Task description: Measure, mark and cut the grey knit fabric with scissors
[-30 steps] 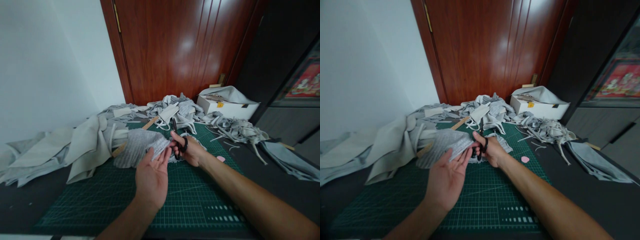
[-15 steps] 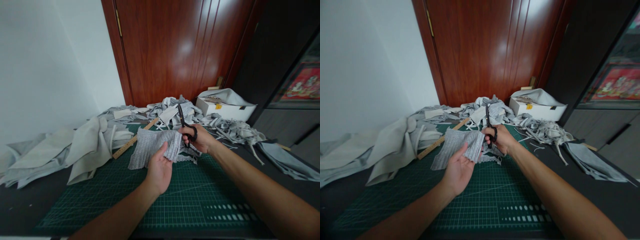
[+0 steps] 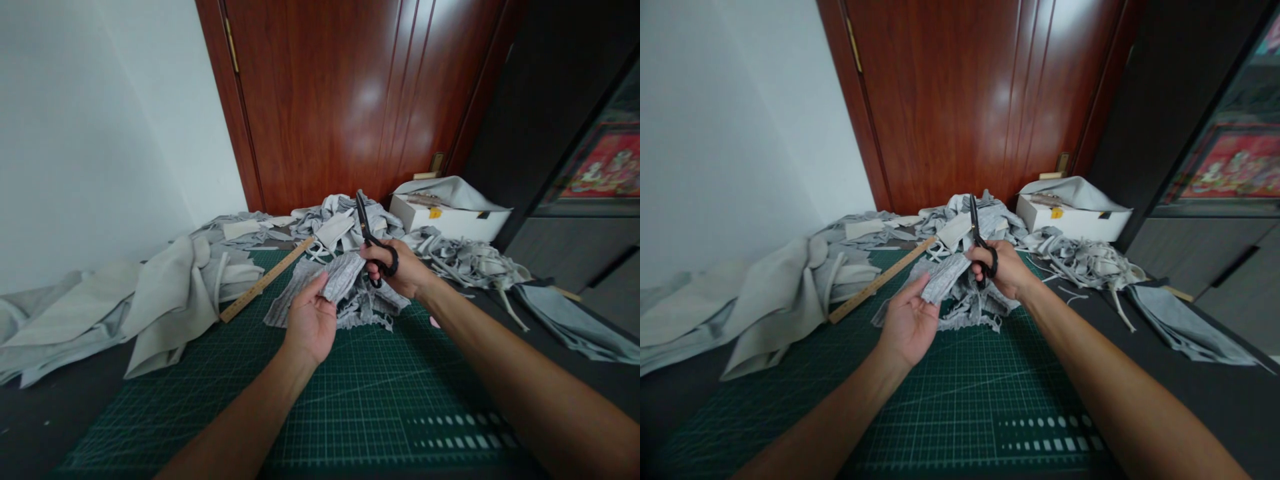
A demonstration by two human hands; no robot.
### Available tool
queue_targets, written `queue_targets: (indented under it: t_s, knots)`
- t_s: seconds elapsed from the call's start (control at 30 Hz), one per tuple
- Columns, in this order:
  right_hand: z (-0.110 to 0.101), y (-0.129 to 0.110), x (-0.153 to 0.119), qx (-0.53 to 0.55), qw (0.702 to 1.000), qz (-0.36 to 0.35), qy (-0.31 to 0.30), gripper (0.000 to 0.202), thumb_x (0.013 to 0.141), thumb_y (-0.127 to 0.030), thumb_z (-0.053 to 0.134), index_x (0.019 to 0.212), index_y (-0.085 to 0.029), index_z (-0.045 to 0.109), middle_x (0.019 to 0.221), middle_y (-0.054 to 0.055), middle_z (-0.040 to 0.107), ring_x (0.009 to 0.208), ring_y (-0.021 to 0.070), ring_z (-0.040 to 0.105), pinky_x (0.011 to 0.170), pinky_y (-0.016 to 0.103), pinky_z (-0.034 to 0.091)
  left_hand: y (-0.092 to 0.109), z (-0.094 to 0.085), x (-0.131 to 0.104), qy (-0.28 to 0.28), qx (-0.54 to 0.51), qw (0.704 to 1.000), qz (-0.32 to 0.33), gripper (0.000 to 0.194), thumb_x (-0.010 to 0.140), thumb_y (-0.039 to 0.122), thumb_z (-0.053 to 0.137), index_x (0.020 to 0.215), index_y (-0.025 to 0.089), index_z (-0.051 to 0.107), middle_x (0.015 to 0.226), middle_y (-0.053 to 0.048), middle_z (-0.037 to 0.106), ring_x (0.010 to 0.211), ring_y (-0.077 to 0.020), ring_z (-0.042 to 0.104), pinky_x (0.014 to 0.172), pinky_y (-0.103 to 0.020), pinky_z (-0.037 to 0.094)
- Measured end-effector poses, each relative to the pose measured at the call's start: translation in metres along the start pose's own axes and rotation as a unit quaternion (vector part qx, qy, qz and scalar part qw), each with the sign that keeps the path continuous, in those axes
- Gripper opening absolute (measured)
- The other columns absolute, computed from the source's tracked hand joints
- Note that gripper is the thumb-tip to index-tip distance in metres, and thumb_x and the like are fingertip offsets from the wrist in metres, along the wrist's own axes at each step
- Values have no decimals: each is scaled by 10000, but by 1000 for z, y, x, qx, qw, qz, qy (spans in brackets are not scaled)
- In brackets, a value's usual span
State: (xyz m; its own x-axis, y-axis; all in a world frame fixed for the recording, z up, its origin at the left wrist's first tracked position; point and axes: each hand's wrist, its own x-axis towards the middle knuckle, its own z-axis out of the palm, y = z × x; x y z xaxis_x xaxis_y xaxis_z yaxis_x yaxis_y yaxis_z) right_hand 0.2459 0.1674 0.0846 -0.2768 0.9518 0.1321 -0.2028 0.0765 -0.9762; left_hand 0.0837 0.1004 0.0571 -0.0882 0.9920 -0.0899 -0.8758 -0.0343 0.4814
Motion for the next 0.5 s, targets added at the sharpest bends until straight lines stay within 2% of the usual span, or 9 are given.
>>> queue_targets:
  t_s: [0.07,0.13,0.17,0.27,0.37,0.5]
  knots:
    - [0,-2,2,-2,1000,-3,-8,332,627,-270,879,827,-176,631,488,-75,543,421,73,461,407,181,377,2,1,-1,2,17,999,-30,241,869,-30,541,855,104,741,914,-113,796,726,-116,735,679,-146,589]
    - [-1,-5,4,-4,1000,-7,-14,341,613,-269,885,821,-185,628,481,-82,533,422,74,451,400,181,368,3,0,0,-31,46,996,-69,216,890,14,557,878,90,759,887,-134,790,622,-88,680,538,-109,517]
    - [-2,-7,4,-6,1000,-10,-20,345,610,-270,886,824,-189,628,478,-86,528,422,75,445,397,182,361,4,-1,1,-55,62,993,-84,180,900,58,592,898,83,769,886,-145,790,620,-93,676,522,-115,508]
    - [-7,-10,5,-22,999,-25,-41,362,623,-281,880,875,-194,636,466,-97,517,409,79,434,390,190,349,2,-2,5,-108,114,984,-88,140,816,89,724,937,99,793,917,-132,804,737,-152,734,659,-197,582]
    - [-12,-12,6,-55,997,-41,-44,367,653,-306,880,903,-182,642,457,-89,525,388,85,437,386,207,354,0,2,11,-144,156,975,-62,338,664,6,771,971,143,807,975,-92,821,915,-231,773,881,-317,599]
    - [-11,-12,10,-94,993,-69,20,355,688,-404,901,756,-182,632,489,-23,583,408,99,476,385,229,382,-2,13,19,-137,178,974,-30,297,597,19,800,879,112,806,978,-122,821,1034,-285,764,1032,-384,544]
